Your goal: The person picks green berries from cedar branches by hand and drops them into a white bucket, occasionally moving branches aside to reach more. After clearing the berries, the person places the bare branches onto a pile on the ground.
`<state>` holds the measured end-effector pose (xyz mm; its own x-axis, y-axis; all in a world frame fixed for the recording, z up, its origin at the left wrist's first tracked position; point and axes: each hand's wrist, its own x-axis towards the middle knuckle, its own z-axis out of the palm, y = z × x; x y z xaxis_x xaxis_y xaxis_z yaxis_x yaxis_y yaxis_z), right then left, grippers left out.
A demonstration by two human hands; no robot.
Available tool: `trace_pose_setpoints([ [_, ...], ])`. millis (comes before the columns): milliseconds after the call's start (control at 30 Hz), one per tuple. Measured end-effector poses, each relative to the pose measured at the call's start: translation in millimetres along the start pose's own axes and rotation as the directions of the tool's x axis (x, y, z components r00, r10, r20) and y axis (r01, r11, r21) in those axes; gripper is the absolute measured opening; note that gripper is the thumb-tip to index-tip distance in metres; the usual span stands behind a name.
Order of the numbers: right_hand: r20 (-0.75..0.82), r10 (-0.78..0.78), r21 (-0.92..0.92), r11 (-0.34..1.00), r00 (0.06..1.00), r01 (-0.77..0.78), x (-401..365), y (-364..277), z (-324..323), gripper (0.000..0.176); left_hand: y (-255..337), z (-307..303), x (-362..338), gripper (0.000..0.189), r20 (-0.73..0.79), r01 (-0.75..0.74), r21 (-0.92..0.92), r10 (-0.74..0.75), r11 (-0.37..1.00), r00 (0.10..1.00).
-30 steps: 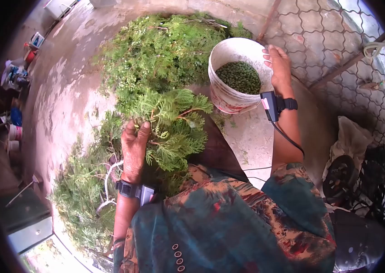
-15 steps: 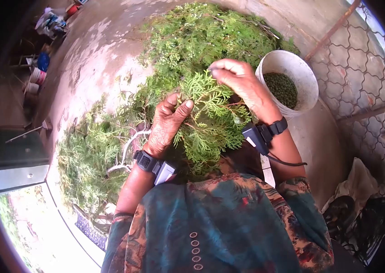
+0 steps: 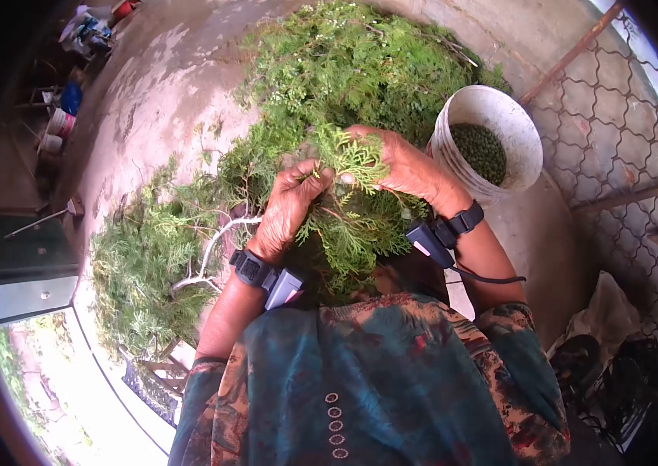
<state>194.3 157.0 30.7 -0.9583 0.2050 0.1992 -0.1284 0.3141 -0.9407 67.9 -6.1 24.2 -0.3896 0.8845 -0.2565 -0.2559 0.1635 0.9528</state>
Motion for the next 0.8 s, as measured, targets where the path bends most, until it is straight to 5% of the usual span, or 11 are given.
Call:
trace_pose_setpoints([
  [33, -0.001, 0.003, 0.002, 1.000, 1.000, -0.003, 0.7, 6.7, -1.4, 0.040, 1.0, 1.0, -0.2, 0.016, 0.001, 0.004, -0.001, -0.004, 1.000, 1.000],
  [100, 0.070, -0.493, -0.406, 0.780, 0.867, 0.477, 5.1, 24.6, -5.4, 0.034, 3.0, 1.2, -0.2, 0.018, 0.015, -0.012, 0.035, 0.012, 0.999, 1.000],
  [133, 0.070, -0.493, -0.405, 0.781, 0.867, 0.476, 4.2, 10.9, -5.3, 0.034, 1.2, -0.9, 0.9, 0.018, 0.015, -0.011, 0.035, 0.010, 0.999, 1.000],
  [167, 0.037, -0.118, -0.124, 0.985, 0.992, 0.122, 0.9, -6.8, -6.7, 0.029, -2.3, -3.9, 2.8, 0.019, 0.042, -0.036, 0.070, 0.033, 0.997, 0.999],
  [200, 0.120, 0.267, 0.156, 0.946, 0.956, -0.284, -0.9, -17.7, -7.1, 0.025, -3.2, -4.7, 3.4, 0.021, 0.071, -0.062, 0.103, 0.055, 0.993, 0.996],
  [433, 0.138, 0.303, 0.482, 0.811, 0.943, -0.331, -10.7, 6.8, 0.7, 0.030, 7.5, -5.0, -0.7, 0.023, 0.122, -0.140, 0.295, 0.108, 0.945, 0.987],
  [533, 0.218, 0.369, 0.716, 0.568, 0.903, -0.405, -14.6, 20.5, 6.1, 0.026, 11.4, -2.1, -6.5, 0.026, 0.155, 0.007, 0.185, -0.036, 0.983, 0.987],
  [700, 0.197, 0.395, 0.718, 0.565, 0.897, -0.406, -20.1, -0.1, 14.7, 0.015, 15.5, -4.6, -11.2, 0.037, 0.163, 0.039, 0.127, -0.059, 0.991, 0.985],
  [800, 0.088, 0.307, 0.787, 0.562, 0.948, -0.255, -20.7, 1.4, 24.4, 0.010, 6.1, -13.9, -6.9, 0.035, 0.169, 0.023, 0.104, -0.041, 0.994, 0.985],
])
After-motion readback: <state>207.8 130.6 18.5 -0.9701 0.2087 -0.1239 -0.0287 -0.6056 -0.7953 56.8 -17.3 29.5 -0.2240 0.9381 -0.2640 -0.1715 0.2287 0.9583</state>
